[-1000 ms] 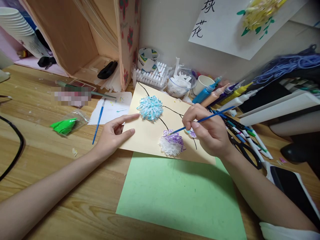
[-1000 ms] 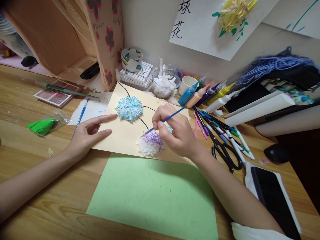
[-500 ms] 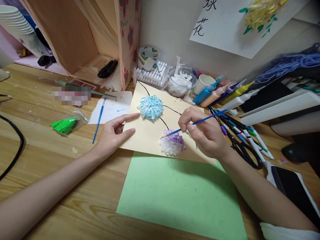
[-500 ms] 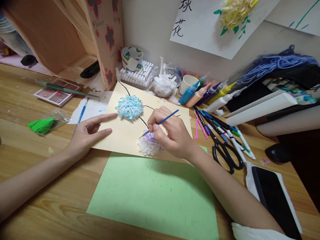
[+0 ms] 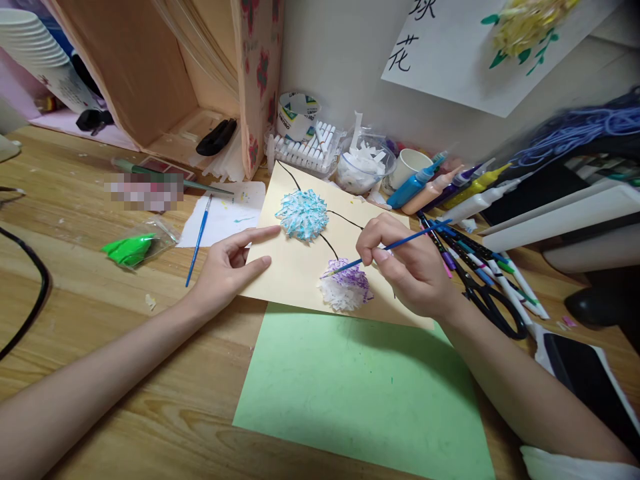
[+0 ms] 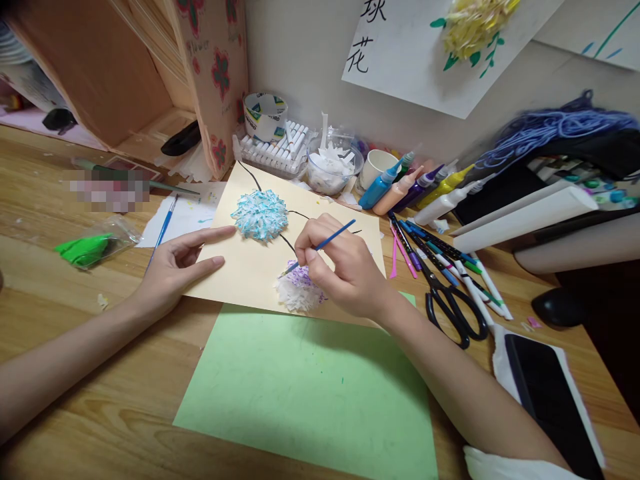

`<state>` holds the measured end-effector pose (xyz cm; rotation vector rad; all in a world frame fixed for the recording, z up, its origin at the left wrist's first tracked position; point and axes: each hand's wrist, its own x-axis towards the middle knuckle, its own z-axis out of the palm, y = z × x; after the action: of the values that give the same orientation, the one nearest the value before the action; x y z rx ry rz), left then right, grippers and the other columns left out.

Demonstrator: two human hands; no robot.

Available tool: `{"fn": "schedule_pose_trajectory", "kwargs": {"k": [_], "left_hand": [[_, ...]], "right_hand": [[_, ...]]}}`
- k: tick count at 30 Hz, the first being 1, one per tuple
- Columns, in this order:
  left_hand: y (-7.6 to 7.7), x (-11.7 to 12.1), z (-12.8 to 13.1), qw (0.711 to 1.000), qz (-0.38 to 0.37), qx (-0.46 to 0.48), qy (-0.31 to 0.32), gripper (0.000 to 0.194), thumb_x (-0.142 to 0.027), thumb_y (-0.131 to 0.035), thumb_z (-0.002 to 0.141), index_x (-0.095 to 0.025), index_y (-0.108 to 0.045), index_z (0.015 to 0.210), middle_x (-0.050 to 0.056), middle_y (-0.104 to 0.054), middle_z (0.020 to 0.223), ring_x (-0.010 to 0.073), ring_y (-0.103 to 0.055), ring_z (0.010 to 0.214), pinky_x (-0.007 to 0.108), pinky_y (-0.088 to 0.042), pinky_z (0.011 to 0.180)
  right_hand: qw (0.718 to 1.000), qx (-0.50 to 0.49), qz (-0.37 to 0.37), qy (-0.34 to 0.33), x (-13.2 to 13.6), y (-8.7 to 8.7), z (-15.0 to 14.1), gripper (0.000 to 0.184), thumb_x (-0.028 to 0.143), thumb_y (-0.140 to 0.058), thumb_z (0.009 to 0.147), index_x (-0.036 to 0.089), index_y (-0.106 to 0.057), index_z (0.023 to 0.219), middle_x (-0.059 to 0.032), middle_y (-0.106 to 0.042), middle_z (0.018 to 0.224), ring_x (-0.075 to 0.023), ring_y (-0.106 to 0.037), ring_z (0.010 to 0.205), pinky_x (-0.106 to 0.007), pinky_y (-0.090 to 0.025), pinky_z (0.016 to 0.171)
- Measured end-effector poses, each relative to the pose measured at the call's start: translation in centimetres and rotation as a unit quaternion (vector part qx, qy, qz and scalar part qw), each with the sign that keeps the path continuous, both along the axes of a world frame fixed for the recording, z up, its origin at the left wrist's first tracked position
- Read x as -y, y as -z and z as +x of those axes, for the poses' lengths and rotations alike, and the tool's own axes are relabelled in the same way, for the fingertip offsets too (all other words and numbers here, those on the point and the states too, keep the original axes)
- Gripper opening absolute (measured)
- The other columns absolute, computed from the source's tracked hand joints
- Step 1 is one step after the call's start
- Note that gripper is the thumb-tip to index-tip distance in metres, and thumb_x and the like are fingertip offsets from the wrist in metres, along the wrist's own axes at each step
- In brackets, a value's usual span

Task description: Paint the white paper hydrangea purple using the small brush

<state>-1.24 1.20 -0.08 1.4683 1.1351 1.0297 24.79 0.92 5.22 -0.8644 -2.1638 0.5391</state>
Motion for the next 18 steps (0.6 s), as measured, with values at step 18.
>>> {"fn": "schedule_pose_trajectory", "kwargs": {"k": [18], "left_hand": [[-0.04,0.01,0.03,1.000,0.009,-0.006,-0.003,0.043,-0.034,-0.073,0.078,-0.022,-0.068,0.119,0.006,-0.066,0.130,0.0280,-0.055,0.126,0.037,-0.046,0.104]], "right_hand": [[1.000,0.002,0.010,0.014,0.03,-0.44,0.18,0.021,0.021,-0.039,0.091,0.021,-0.050,0.073,-0.0016,-0.053,0.067,-0.0166,-0.047,0.065,-0.033,-0.034,0.063]]}}
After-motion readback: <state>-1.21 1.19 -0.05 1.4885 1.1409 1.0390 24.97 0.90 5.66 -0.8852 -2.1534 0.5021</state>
